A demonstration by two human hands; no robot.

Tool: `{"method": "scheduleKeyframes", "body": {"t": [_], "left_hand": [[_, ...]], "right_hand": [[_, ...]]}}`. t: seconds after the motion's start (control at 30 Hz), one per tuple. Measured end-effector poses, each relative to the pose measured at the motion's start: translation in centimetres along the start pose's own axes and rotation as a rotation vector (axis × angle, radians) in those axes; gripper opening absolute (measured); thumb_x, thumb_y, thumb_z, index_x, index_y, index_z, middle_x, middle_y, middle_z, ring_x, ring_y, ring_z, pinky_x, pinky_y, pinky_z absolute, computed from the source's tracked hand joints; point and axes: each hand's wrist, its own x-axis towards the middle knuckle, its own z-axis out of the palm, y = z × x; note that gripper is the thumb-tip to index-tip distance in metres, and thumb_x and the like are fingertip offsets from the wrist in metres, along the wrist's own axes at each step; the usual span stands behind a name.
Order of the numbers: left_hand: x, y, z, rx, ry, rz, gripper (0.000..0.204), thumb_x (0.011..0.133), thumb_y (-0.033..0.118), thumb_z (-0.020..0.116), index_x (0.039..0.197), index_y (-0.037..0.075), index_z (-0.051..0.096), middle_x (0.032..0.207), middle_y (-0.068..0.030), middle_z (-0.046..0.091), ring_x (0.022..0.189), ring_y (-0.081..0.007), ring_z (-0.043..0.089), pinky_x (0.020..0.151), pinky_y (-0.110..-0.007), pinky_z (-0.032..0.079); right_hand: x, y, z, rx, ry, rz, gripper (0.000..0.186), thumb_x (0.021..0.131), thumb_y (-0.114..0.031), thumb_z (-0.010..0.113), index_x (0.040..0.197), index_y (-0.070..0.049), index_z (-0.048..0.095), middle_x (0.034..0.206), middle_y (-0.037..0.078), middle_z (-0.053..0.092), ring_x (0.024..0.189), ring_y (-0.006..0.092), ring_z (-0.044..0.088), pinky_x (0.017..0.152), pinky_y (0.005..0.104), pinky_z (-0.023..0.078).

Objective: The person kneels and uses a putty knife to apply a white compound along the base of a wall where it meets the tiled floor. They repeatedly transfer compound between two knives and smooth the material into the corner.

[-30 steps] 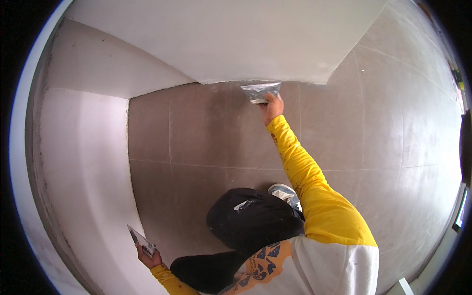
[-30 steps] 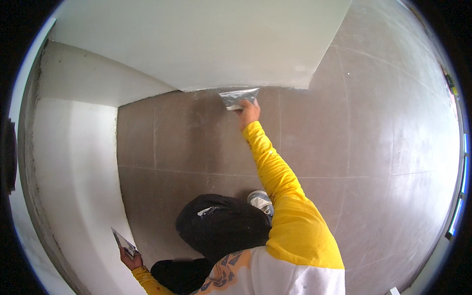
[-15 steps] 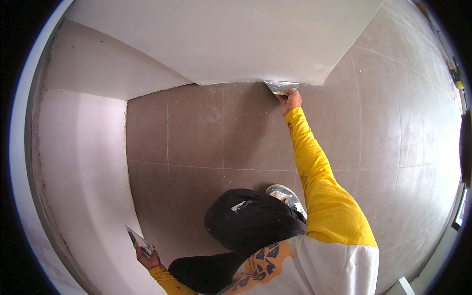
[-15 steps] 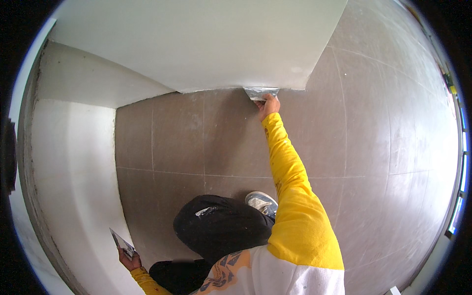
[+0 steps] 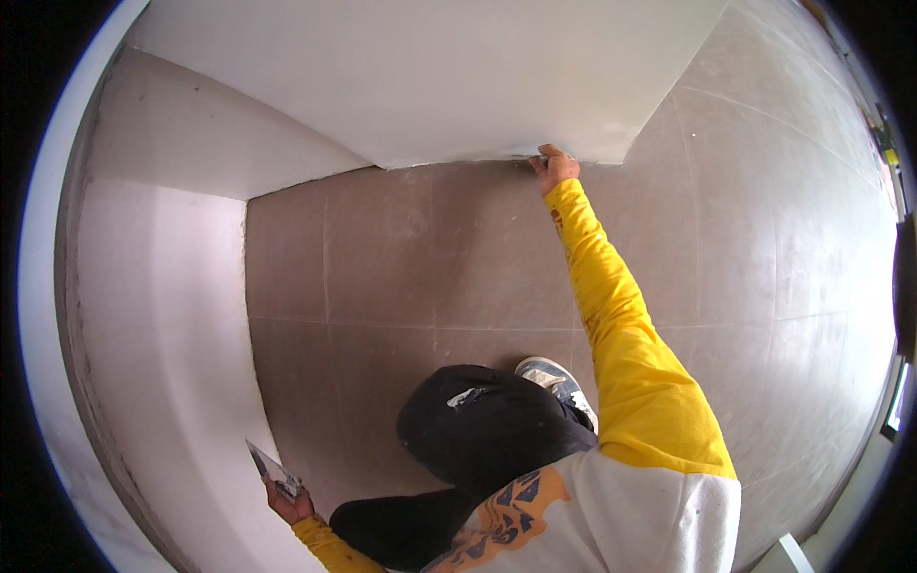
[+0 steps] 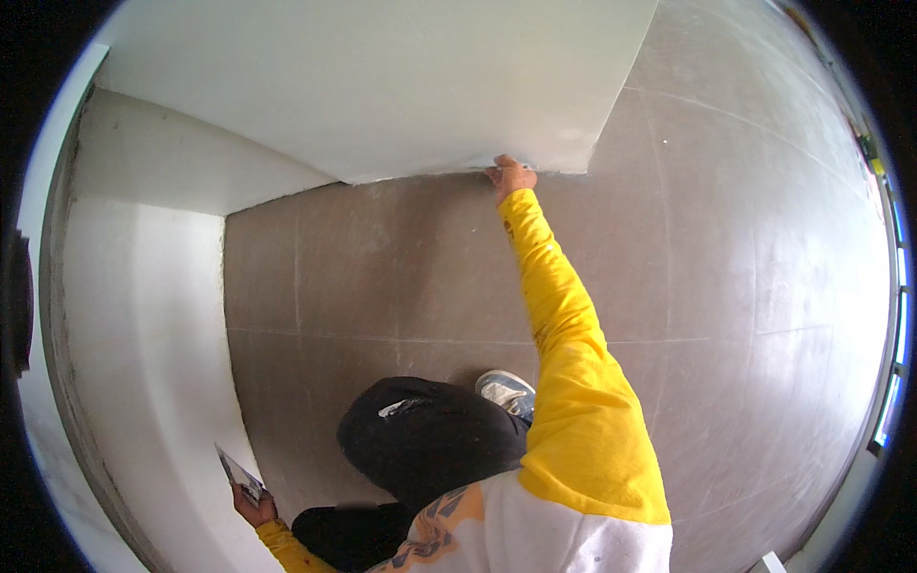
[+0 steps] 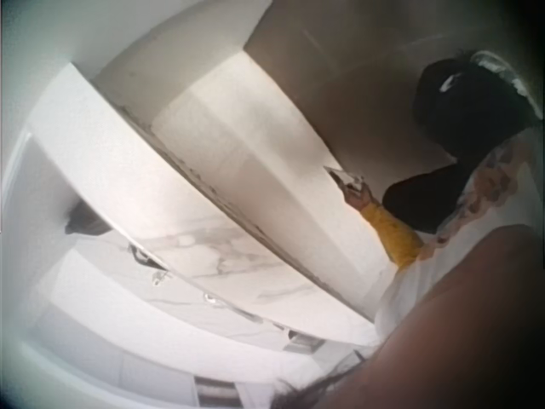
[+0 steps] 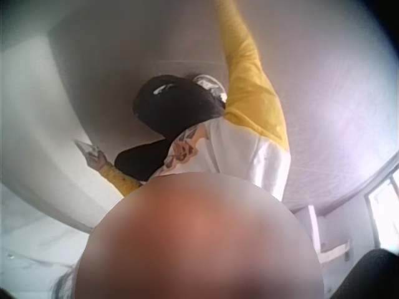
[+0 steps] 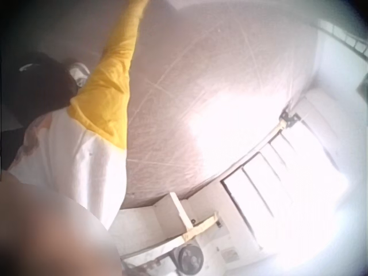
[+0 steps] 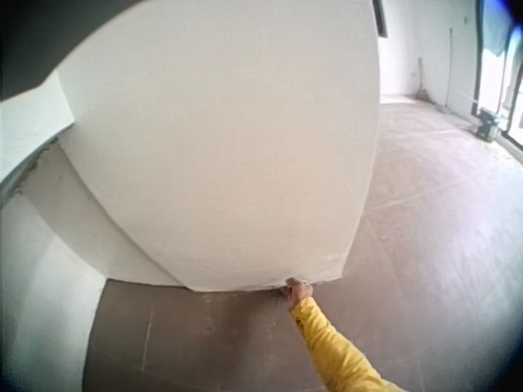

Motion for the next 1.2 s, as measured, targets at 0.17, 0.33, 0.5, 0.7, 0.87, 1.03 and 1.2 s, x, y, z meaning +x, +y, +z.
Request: {"method": "scheduleKeyframes", "body": {"t": [0.17,0.33,0.5,0.7,0.87,1.03,1.2], "left_hand": [[0.0,0.0,0.6,0.047,0.106,0.03,0.038,0.079,0.018,0.072,0.116,0.011,0.064,0.119,-0.0035,0.064,0.104,-0.0207,0.06,0.084,-0.034,0.049],[-0.6,-0.1,1.4,0.02,0.093,0.051,0.04,0.08,0.018,0.072,0.118,0.011,0.063,0.119,-0.0042,0.064,0.105,-0.0214,0.06,0.087,-0.034,0.048],[-0.4,-0.1,1.4,-0.009,0.106,0.043,0.04,0.081,0.017,0.071,0.12,0.01,0.062,0.117,-0.0039,0.065,0.103,-0.0207,0.061,0.085,-0.034,0.05],[1.0,-1.0,-1.9,0.524,-0.016,0.417,0.037,0.081,0.016,0.07,0.117,0.009,0.064,0.114,-0.0045,0.066,0.098,-0.0201,0.063,0.08,-0.034,0.052],[1.4,-0.6,-3.2,0.325,0.06,0.238,0.035,0.082,0.015,0.069,0.116,0.009,0.064,0.109,-0.0052,0.068,0.092,-0.0208,0.065,0.077,-0.033,0.054],[1.0,0.1,-1.9,0.088,0.066,0.064,0.033,0.083,0.016,0.069,0.115,0.008,0.064,0.11,-0.0058,0.069,0.092,-0.0213,0.066,0.078,-0.033,0.055],[0.8,-0.1,-1.4,0.012,0.112,0.044,0.034,0.084,0.016,0.069,0.116,0.007,0.064,0.11,-0.0064,0.069,0.094,-0.0218,0.066,0.081,-0.034,0.055]], "right_hand": [[-5.4,3.2,-1.3,-0.046,-0.243,-0.091,0.022,0.083,0.002,0.055,0.104,-0.002,0.05,0.095,0.009,0.059,0.085,0.0239,0.061,0.074,0.0397,0.056],[-5.6,4.7,-3.9,0.034,-0.162,-0.034,0.031,0.083,0.001,0.051,0.114,-0.005,0.051,0.103,0.008,0.059,0.09,0.0254,0.062,0.075,0.0406,0.055],[-2.7,3.9,-5.2,0.039,-0.104,-0.039,0.036,0.084,0.0,0.051,0.118,-0.007,0.051,0.107,0.009,0.06,0.092,0.0264,0.062,0.075,0.0403,0.055],[-1.2,3.3,-4.8,0.105,-0.127,-0.016,0.026,0.085,-0.002,0.055,0.111,-0.002,0.052,0.101,0.011,0.06,0.086,0.0255,0.062,0.075,0.0406,0.057],[-0.2,2.1,-3.5,0.098,-0.191,0.02,0.027,0.086,-0.008,0.066,0.108,0.001,0.053,0.094,0.009,0.06,0.075,0.0201,0.061,0.073,0.0361,0.058],[0.5,1.7,-2.2,0.164,-0.129,0.018,0.033,0.085,-0.006,0.069,0.113,0.001,0.053,0.098,0.008,0.06,0.076,0.0191,0.059,0.075,0.035,0.058],[0.7,1.8,-1.2,0.231,-0.1,0.013,0.038,0.085,-0.004,0.068,0.117,0.0,0.049,0.1,0.007,0.059,0.08,0.0204,0.059,0.078,0.0354,0.058]]}}
